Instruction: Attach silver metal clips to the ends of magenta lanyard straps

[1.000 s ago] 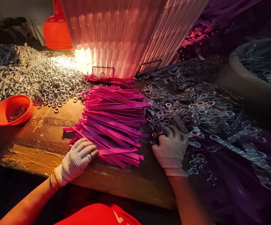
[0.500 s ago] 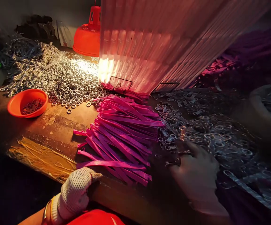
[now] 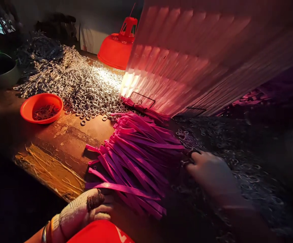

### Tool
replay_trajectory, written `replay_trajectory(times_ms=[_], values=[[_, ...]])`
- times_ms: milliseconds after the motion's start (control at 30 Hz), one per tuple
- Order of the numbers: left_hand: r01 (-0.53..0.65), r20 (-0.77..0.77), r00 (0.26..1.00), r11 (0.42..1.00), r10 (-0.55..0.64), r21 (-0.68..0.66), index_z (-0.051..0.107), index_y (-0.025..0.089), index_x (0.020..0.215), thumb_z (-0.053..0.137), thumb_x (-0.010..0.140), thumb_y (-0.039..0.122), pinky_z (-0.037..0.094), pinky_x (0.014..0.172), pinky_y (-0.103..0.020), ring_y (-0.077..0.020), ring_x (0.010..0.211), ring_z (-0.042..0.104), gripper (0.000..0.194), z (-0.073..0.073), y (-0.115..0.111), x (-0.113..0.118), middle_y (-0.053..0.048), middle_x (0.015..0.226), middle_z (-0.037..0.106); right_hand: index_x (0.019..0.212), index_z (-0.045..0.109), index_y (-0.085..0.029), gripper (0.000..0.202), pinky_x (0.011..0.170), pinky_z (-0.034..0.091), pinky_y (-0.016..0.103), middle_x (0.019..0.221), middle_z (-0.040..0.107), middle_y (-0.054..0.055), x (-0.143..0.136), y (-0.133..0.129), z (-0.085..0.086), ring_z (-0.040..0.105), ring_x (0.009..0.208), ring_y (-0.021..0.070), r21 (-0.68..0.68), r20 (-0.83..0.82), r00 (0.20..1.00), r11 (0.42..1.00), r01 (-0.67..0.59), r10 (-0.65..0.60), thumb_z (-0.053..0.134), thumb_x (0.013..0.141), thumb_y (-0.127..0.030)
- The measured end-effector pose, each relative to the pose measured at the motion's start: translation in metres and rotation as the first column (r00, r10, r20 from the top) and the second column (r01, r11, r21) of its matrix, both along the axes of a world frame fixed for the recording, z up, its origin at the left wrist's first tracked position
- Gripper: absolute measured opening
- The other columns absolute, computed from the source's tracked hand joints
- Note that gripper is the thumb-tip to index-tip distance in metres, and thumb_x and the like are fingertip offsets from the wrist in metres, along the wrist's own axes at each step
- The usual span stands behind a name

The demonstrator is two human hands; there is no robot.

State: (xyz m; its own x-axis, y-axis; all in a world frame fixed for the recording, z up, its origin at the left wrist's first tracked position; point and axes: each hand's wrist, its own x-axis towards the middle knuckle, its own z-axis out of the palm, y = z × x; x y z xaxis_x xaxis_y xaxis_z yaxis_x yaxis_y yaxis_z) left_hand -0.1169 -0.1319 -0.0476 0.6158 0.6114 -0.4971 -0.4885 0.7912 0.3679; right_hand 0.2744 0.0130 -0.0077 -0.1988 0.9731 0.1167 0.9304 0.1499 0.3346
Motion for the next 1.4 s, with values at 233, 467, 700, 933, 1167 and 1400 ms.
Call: replay_trajectory(times_ms=[233, 467, 700, 933, 1167, 1400], values=[[-0.038, 0.058, 0.997, 0.997, 0.042, -0.067, 0.066, 0.016, 0.102, 0.070, 0.084, 0.031, 0.046, 0.084, -0.030, -0.0174, 0.094, 0.060, 0.024, -0.021, 0.015, 0.017, -0.007, 0.099, 0.062, 0.105, 0.069, -0.013, 0.027, 0.080, 0.044, 0.034, 0.100, 0.070, 0.014, -0.028, 0.069, 0.007, 0.062, 0.094, 0.0271, 0.086, -0.306, 0.949, 0.995, -0.057, 0.080, 0.052, 0.088, -0.026], [-0.059, 0.090, 0.994, 0.993, 0.068, -0.106, 0.068, 0.016, 0.092, 0.073, 0.081, 0.042, 0.047, 0.082, -0.030, -0.0191, 0.090, 0.061, 0.029, -0.023, 0.027, 0.030, -0.007, 0.093, 0.064, 0.123, 0.063, -0.011, 0.039, 0.098, 0.042, 0.036, 0.123, 0.066, 0.018, -0.056, 0.118, -0.024, 0.058, 0.116, 0.0281, -0.013, -0.362, 0.921, 0.987, -0.162, 0.146, 0.053, 0.093, -0.035], [-0.049, 0.149, 0.985, 0.974, 0.083, -0.221, 0.068, 0.018, 0.088, 0.070, 0.082, 0.042, 0.048, 0.081, -0.032, -0.0203, 0.082, 0.063, 0.025, -0.034, 0.036, 0.040, -0.007, 0.085, 0.066, 0.132, 0.055, -0.007, 0.051, 0.101, 0.041, 0.041, 0.124, 0.064, 0.022, -0.064, 0.119, -0.053, 0.056, 0.119, 0.0320, -0.047, -0.363, 0.923, 0.987, -0.155, 0.128, 0.054, 0.090, -0.036], [-0.055, 0.137, 0.987, 0.971, 0.089, -0.235, 0.070, 0.016, 0.095, 0.069, 0.083, 0.034, 0.049, 0.080, -0.033, -0.0232, 0.087, 0.065, 0.021, -0.009, 0.048, 0.038, -0.010, 0.092, 0.068, 0.147, 0.038, -0.015, 0.071, 0.102, 0.044, 0.046, 0.139, 0.054, 0.019, -0.060, 0.103, -0.054, 0.054, 0.123, 0.0325, 0.102, -0.542, 0.824, 0.986, -0.130, 0.165, 0.060, 0.081, -0.028], [-0.067, 0.177, 0.978, 0.964, 0.115, -0.259, 0.069, 0.013, 0.086, 0.069, 0.085, 0.035, 0.047, 0.071, -0.031, -0.0201, 0.074, 0.063, 0.022, -0.013, 0.047, 0.039, -0.008, 0.079, 0.065, 0.126, 0.060, -0.012, 0.052, 0.114, 0.024, 0.060, 0.147, 0.048, 0.020, -0.076, 0.081, -0.016, 0.029, 0.142, 0.0396, 0.148, -0.269, 0.902, 0.939, -0.309, 0.339, 0.066, 0.074, -0.018], [0.016, 0.252, 0.966, 0.969, 0.048, -0.246, 0.069, 0.014, 0.087, 0.066, 0.087, 0.035, 0.046, 0.071, -0.029, -0.0179, 0.073, 0.061, 0.021, -0.021, 0.053, 0.040, -0.006, 0.080, 0.065, 0.143, 0.047, -0.008, 0.065, 0.097, 0.039, 0.052, 0.156, 0.038, 0.018, -0.127, 0.050, -0.035, 0.035, 0.133, 0.0391, -0.106, -0.343, 0.856, 0.890, -0.443, 0.386, 0.058, 0.087, -0.039]])
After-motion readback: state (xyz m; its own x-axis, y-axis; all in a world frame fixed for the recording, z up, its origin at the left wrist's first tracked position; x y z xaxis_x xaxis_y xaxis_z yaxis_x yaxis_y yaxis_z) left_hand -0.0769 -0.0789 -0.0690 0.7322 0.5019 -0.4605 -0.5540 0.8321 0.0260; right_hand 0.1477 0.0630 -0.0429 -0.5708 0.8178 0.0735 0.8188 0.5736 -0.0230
